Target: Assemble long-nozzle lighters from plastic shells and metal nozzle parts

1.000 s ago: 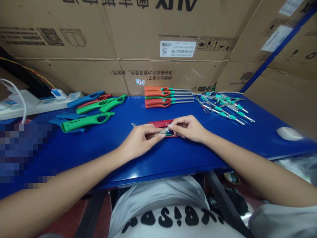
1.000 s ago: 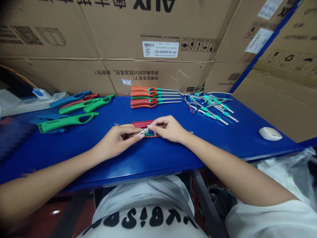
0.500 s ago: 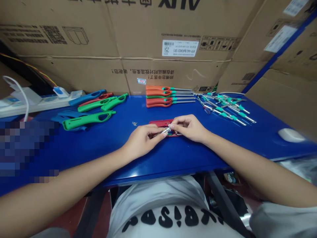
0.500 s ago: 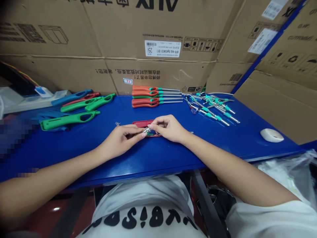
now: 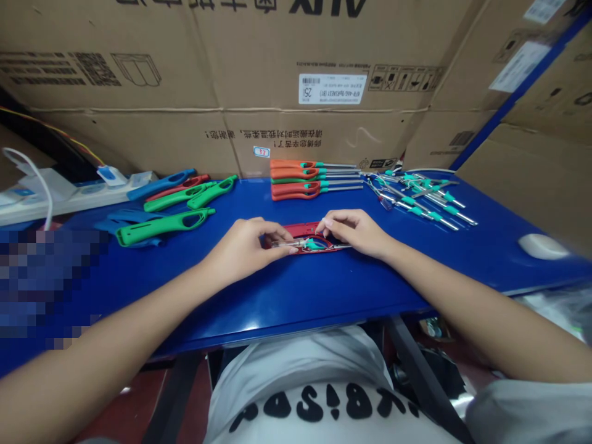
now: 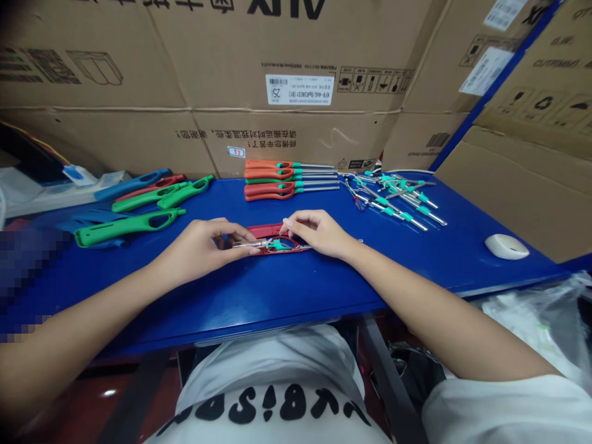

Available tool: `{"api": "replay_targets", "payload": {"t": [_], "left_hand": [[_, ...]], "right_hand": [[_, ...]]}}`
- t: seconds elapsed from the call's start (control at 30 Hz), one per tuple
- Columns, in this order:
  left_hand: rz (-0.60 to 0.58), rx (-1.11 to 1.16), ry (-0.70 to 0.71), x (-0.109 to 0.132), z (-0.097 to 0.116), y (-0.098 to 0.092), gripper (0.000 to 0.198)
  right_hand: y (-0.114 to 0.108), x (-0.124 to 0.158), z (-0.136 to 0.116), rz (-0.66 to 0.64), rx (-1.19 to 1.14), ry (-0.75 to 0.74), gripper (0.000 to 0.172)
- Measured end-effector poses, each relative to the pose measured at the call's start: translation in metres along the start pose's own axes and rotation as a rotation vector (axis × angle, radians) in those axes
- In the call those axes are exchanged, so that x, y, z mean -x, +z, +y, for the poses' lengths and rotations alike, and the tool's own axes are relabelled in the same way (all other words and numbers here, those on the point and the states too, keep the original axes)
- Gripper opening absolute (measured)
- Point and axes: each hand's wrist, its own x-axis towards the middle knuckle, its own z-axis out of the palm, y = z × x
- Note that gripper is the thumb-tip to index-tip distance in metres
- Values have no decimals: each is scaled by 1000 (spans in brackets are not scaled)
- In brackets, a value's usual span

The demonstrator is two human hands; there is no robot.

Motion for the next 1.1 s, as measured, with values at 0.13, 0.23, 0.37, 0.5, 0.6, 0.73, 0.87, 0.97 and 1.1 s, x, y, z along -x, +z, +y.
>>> {"api": "replay_targets", "payload": {"t": [0.13, 0.23, 0.37, 0.5, 0.6, 0.73, 0.87, 0.97, 1.1], "left_hand": [[-51, -95, 71, -2, -6, 1, 23], [-58, -79, 52, -2, -10, 5, 27], [-50, -62, 43, -1, -8, 6, 33], [-49, -50, 80, -1, -7, 5, 25], [-53, -26, 92, -1, -8, 6, 22], [-40, 7, 66, 0, -8, 12, 24], [-29, 39, 50, 2, -5, 16, 24], [-31, 65, 48, 1, -4, 16, 25], [-38, 67, -1, 1, -3, 17, 27]], "right_hand": [[-2, 1, 7, -23, 39, -14, 42], [-2, 1, 11, -27, 100, -51, 39], [-2, 3, 11, -24, 241, -144, 31], [0, 4, 10, 6, 371, -256, 17], [3, 4, 13, 69, 446, -307, 13], [9, 3, 16, 131, 506, -323, 14], [12, 2, 15, 141, 568, -315, 21], [14, 2, 14, 145, 583, -289, 25], [14, 3, 13, 131, 598, -258, 26]]}}
